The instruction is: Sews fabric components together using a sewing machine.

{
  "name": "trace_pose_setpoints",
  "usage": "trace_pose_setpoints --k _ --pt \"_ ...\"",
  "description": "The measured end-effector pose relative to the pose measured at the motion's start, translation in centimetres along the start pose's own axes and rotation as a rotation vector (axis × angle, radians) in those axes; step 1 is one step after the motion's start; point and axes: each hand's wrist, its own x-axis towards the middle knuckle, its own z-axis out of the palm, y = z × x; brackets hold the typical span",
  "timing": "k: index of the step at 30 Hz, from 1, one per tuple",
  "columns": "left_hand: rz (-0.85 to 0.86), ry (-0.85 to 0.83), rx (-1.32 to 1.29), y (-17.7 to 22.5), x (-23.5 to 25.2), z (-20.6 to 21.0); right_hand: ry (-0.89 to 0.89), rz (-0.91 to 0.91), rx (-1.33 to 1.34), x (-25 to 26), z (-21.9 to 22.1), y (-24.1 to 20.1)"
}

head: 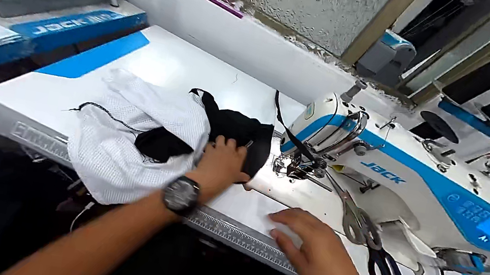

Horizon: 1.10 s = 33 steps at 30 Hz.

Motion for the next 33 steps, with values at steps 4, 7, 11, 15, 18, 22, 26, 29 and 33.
trace_pose_setpoints --k 4,7,11,15,18,22,26,29,33 --pt "0.608 -0.218 0.023 -12.7 -0.9 -7.6 -0.148 -0.272 -0.087 7.1 -1.2 -7.0" --pt "0.676 -0.347 0.113 -13.8 -2.5 -12.5 -0.187 -0.463 -0.062 16.9 0.9 -10.5" --pt "0.651 -0.358 0.251 -13.7 -4.9 -16.6 -0.716 -0.555 0.137 27.1 0.6 -12.8" --pt "0.721 -0.191 0.055 -15.3 -6.3 -18.0 -0.968 -0.490 0.190 28.5 2.6 -13.9" --pt "0.635 -0.108 0.128 -16.9 -7.9 -17.7 -0.677 -0.563 0.331 25.9 3.8 -12.3" --pt "0.691 0.302 0.363 -18.0 -10.6 -14.5 0.300 -0.606 -0.046 20.7 5.3 -12.1" --pt "0.739 0.853 0.400 -17.5 -12.1 -10.4 0.744 -0.504 -0.154 17.8 7.6 -12.5" --pt "0.746 1.020 0.380 -16.6 -12.1 -8.8 0.829 -0.494 -0.084 17.7 8.3 -13.0" --pt "0.704 1.151 0.437 -14.9 -12.3 -8.8 0.790 -0.499 -0.071 17.7 7.4 -13.6"
